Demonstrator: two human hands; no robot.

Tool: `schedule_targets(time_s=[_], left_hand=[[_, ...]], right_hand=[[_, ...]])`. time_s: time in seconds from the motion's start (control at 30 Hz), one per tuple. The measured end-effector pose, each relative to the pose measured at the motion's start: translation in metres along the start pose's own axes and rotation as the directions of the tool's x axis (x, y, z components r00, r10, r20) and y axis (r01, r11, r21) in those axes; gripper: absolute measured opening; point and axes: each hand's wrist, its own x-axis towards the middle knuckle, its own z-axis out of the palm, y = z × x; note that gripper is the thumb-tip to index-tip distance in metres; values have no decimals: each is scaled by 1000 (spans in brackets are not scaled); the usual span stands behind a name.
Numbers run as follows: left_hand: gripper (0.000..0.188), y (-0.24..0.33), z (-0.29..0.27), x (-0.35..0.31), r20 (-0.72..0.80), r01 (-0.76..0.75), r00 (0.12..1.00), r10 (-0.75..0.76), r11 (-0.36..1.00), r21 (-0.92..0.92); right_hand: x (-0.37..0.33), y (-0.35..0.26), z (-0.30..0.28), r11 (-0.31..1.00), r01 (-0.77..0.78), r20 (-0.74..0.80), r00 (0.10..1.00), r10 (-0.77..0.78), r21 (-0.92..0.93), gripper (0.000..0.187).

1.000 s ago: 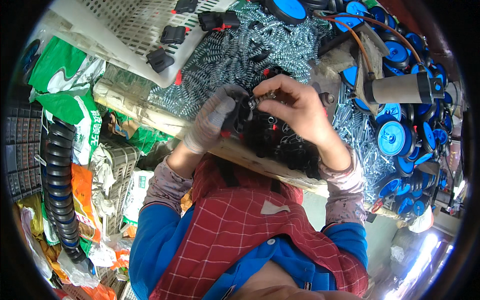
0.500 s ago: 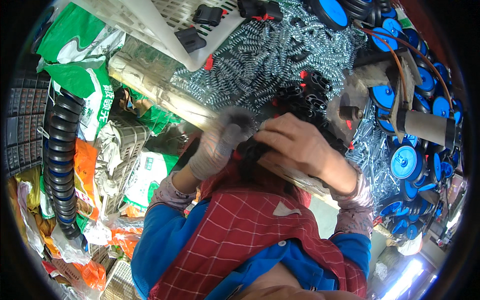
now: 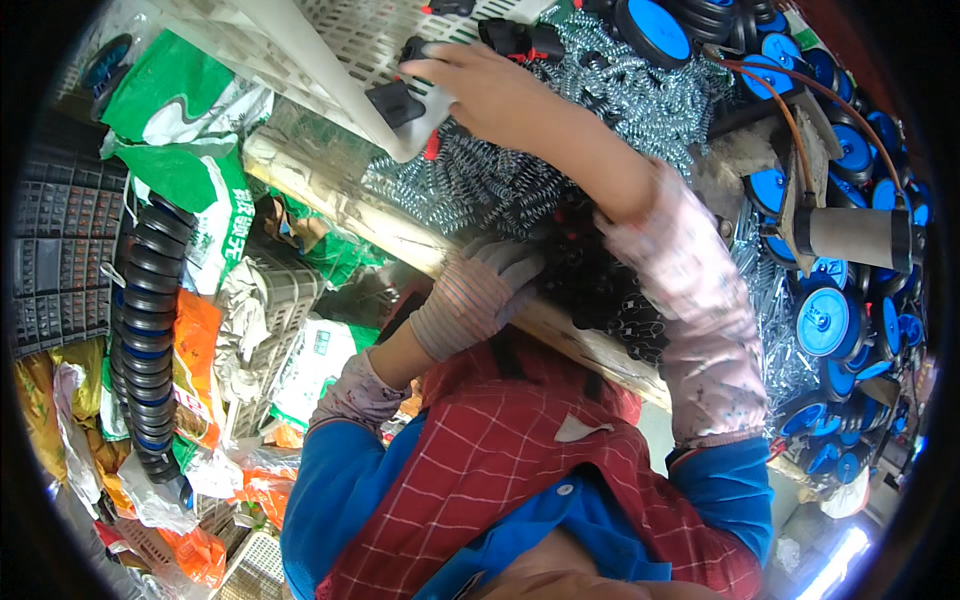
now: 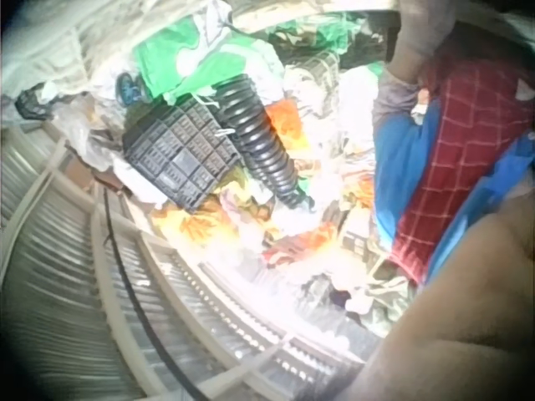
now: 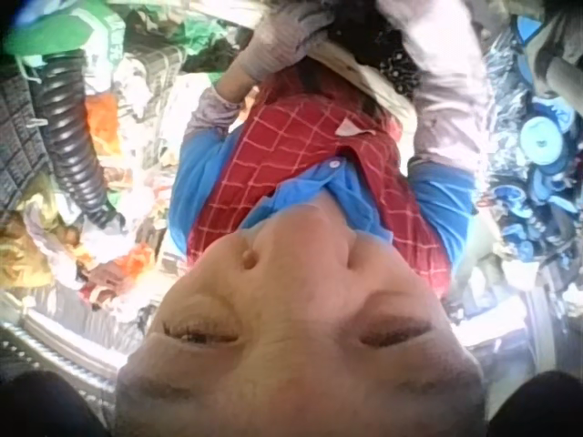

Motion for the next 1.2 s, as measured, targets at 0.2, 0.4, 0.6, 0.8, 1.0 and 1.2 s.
schedule_targets(time_s=[0.2,0.4,0.6,0.8,1.0,1.2], left_hand=[[32,-5,-28,-6,-136,36,990,-40,999,-33],[36,-35,-30,-13,-314,262,915,-253,965,-13],[48,-45,-49,48,-510,227,851,-122,963,147],[47,-47,-48,41,-590,-40,783,-199,930,-366],[52,-40,-44,36,-617,277,778,-118,946,169],[63,-44,-29,28,-503,376,781,-369,922,-92]], right_hand=[[77,-5,27,989,-35,440,893,95,-143,86],[26,32,25,997,26,366,929,-49,69,80],[-36,14,-23,917,22,206,972,-113,398,76],[-69,-14,-39,629,-316,259,948,183,711,56],[-79,-43,-24,-295,-313,429,692,581,903,30],[-80,-58,11,-180,-315,351,654,670,932,25]])
